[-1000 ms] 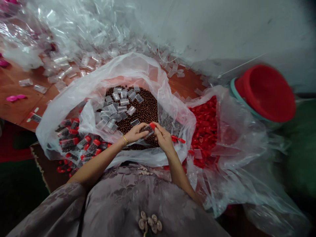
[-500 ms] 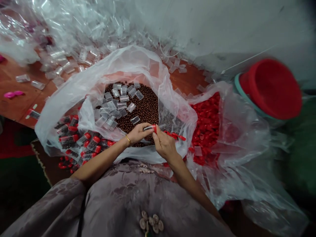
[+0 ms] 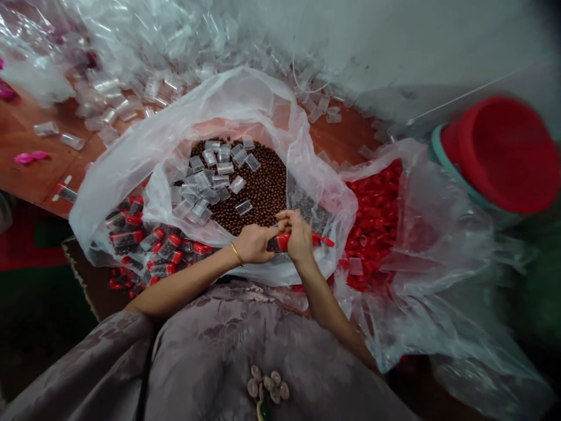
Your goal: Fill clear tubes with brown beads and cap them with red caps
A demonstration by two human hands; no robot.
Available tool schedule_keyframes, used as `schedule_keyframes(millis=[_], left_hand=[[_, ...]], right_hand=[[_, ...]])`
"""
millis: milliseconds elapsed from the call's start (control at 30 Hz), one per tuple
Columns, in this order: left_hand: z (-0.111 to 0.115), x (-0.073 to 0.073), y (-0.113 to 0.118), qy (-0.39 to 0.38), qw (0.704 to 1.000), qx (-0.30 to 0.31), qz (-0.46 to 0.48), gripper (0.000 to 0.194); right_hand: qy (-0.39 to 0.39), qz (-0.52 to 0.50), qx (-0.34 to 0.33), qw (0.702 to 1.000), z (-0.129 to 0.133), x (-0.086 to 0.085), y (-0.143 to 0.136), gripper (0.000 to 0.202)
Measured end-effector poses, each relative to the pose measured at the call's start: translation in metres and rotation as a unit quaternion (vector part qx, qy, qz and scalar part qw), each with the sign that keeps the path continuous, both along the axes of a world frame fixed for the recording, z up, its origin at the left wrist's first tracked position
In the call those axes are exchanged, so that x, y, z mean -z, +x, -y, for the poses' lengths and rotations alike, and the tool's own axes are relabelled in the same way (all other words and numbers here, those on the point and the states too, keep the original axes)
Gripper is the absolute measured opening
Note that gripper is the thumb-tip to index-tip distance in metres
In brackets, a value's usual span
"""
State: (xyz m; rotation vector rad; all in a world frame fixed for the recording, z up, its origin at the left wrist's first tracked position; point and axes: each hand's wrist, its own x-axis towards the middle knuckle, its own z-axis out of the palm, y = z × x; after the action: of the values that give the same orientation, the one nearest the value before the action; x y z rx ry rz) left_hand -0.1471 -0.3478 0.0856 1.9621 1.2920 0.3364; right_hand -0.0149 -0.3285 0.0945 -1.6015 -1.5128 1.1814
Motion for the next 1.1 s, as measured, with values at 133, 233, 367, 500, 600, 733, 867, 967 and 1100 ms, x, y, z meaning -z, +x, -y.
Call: schedule_keyframes(millis=[133,233,367,500,600,733,867,967,1100], left_hand=[[0.009,-0.006,0.006,-0.011,0.999,0.004,-0.037,0.029],[0.013,-0.010,0.004,-0.016,0.998,0.027,-0.051,0.029],[0.017,-0.010,0.001,-0.042,0.996,0.066,-0.037,0.023],[0.017,-0.012,0.002,-0.057,0.997,0.049,-0.023,0.021],[0.015,-0.015,0.002,-0.059,0.997,0.023,-0.039,0.021],[0.014,-0.019,0.003,-0.046,0.997,0.030,-0.058,0.023],[0.014,-0.023,0.003,-0.024,0.994,0.067,-0.088,0.024],[0.015,-0.023,0.000,-0.019,0.992,0.070,-0.107,0.023],[0.021,-0.014,-0.009,-0.018,0.993,0.045,-0.103,0.023]], right_hand=[[-0.162,-0.139,-0.005,0.977,-0.002,0.008,-0.011,0.063],[-0.195,-0.141,-0.065,0.968,0.006,0.004,-0.012,0.064],[-0.132,-0.079,-0.134,0.979,0.017,-0.003,-0.012,0.059],[-0.191,-0.101,-0.145,0.966,0.015,-0.006,-0.013,0.065],[-0.196,-0.131,-0.133,0.963,0.011,-0.009,-0.015,0.072],[-0.196,-0.128,-0.126,0.964,0.013,-0.007,-0.015,0.070],[-0.143,-0.091,-0.116,0.979,0.019,0.000,-0.012,0.061],[-0.061,-0.044,-0.090,0.993,0.023,0.005,-0.015,0.058],[-0.091,-0.071,-0.072,0.991,0.031,0.012,-0.034,0.063]])
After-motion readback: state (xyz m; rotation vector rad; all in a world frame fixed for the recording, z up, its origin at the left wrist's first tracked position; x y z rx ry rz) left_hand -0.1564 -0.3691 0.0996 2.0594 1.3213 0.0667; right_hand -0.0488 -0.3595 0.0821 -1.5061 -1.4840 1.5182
